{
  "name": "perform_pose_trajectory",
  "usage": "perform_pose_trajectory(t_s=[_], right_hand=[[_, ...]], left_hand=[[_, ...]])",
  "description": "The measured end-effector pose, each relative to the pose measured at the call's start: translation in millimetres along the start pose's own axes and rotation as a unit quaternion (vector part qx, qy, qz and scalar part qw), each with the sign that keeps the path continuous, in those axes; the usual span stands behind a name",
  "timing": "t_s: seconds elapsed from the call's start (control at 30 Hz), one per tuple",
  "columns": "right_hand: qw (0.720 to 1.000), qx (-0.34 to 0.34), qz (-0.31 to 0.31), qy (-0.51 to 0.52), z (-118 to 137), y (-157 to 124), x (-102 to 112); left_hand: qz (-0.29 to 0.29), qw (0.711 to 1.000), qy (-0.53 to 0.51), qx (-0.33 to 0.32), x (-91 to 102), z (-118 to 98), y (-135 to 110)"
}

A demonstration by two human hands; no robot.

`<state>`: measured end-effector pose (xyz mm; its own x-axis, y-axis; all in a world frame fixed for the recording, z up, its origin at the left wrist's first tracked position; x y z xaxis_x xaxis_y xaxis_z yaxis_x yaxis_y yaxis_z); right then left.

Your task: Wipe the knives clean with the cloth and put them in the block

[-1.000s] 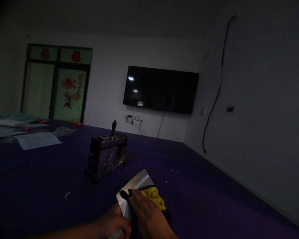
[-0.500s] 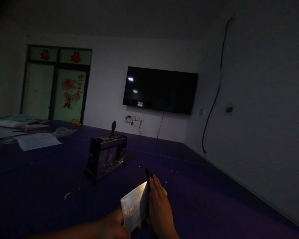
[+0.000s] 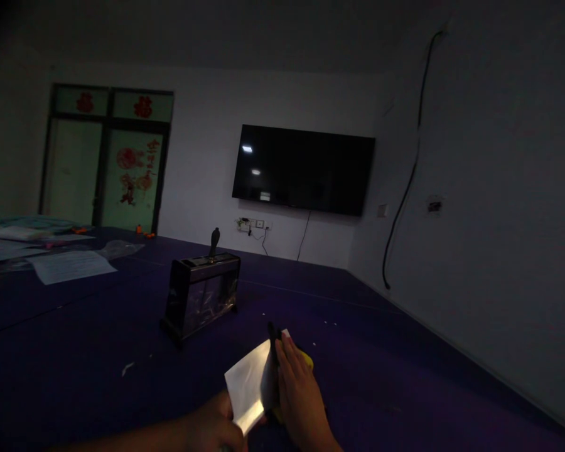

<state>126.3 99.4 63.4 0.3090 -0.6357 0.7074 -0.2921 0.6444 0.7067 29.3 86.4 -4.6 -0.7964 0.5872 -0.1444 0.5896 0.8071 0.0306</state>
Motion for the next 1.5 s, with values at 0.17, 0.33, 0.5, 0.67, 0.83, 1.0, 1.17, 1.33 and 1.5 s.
perform_pose_trajectory(t_s=[0.17, 0.33, 0.5, 0.67, 0.83, 1.0, 1.17, 1.33, 1.5], right_hand=[[0.994, 0.092, 0.044, -0.028, 29, -5, -3], [0.974, 0.207, 0.091, -0.011, 60, -15, 3], [0.958, 0.266, 0.104, -0.002, 75, -21, 10], [0.959, 0.268, 0.087, 0.012, 80, -18, 19], [0.973, 0.219, 0.073, -0.001, 70, -14, 12], [0.992, 0.089, 0.087, -0.033, 40, -4, -5], [0.990, 0.095, 0.097, -0.041, 38, -6, -8], [0.976, 0.200, 0.078, -0.024, 62, -14, 5], [0.951, 0.295, 0.081, -0.039, 83, -24, 12]], left_hand=[[-0.005, 1.000, -0.016, -0.002, 5.4, 8, 7], [-0.037, 0.999, -0.040, -0.006, 11.6, 11, 9], [-0.033, 0.999, -0.024, -0.028, 11.1, 15, 17], [-0.014, 1.000, -0.015, -0.018, 10.8, 17, 21], [-0.010, 1.000, -0.016, -0.009, 12.5, 16, 16], [-0.028, 0.998, -0.046, -0.009, 11.1, 10, 6], [-0.027, 0.999, -0.036, -0.011, 10.0, 8, 6], [-0.032, 0.999, -0.034, 0.001, 9.5, 10, 8], [-0.048, 0.998, 0.028, 0.030, 14.2, 8, 3]])
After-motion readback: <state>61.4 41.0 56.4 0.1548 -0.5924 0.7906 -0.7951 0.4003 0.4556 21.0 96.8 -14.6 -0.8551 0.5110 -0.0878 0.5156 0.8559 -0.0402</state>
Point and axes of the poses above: each hand's wrist, its own y-axis towards the middle knuckle, its own x-axis out of the back of the hand, z = x × y, the point moved 9 cm from there along y, towards the middle knuckle, and after that the axes turned 6 degrees about -x, right-handed, at the moved point
